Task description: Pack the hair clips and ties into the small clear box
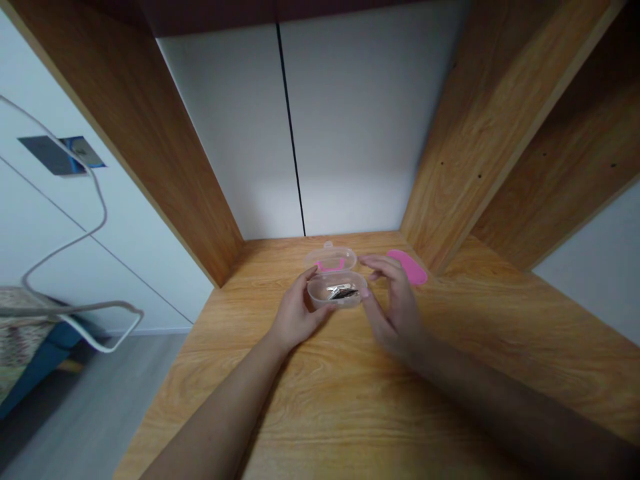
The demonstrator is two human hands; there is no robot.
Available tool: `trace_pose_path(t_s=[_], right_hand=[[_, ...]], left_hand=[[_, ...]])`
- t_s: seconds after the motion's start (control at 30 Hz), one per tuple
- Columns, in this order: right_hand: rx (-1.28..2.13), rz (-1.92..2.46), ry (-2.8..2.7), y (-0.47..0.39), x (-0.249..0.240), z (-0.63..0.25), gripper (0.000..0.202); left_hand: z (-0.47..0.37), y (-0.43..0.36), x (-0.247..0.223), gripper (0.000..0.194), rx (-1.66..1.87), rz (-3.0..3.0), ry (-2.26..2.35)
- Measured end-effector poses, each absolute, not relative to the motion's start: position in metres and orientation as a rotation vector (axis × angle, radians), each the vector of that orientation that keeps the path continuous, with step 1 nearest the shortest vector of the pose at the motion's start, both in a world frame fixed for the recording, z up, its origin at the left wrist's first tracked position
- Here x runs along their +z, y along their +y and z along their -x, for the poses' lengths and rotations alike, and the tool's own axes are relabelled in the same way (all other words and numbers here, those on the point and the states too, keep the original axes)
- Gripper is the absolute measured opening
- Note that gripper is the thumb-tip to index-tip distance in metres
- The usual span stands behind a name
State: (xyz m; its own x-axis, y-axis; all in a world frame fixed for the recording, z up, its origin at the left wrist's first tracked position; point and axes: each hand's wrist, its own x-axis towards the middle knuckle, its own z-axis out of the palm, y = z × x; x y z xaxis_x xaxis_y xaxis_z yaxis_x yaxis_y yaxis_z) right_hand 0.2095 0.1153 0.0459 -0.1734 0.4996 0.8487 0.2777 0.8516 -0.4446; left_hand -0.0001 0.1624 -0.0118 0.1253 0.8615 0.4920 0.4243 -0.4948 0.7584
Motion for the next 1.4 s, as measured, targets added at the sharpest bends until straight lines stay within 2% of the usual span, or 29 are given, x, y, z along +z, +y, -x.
trace_pose_path(t_s=[0.1,0.17,0.33,0.53,0.7,0.93,1.07,1.2,1.4], right_hand=[[0.213,0.850,-1.733,0.177,0.025,-0.217,0.042],[0.331,0.959,-1.734,0.192,0.011,-0.223,0.045],[0.576,0.942,-1.804,0.189,-0.004,-0.232,0.042],[0.792,0.896,-1.709,0.189,-0.005,-0.231,0.049],[0.820,0.897,-1.651,0.189,-0.003,-0.235,0.046],[0.786,0.858,-1.619,0.189,-0.004,-0.238,0.035],[0.577,0.872,-1.666,0.185,0.003,-0.242,0.022],[0.358,0.835,-1.797,0.179,0.013,-0.246,0.017],[0.277,0.805,-1.817,0.178,0.014,-0.249,0.015]], left_hand=[[-0.001,0.163,-0.012,0.081,1.352,-1.936,1.203],[-0.002,0.163,-0.011,0.084,1.366,-1.923,1.183],[-0.005,0.160,-0.009,0.091,1.385,-1.872,1.076],[-0.009,0.153,-0.004,0.094,1.375,-1.885,0.947],[-0.009,0.153,-0.006,0.074,1.418,-1.687,0.943],[-0.008,0.155,-0.007,0.077,1.152,-1.882,0.878],[-0.004,0.154,-0.002,0.079,1.123,-2.088,0.975],[0.000,0.155,-0.001,0.085,1.093,-2.213,0.984],[0.000,0.153,0.005,0.074,1.083,-2.272,0.964]])
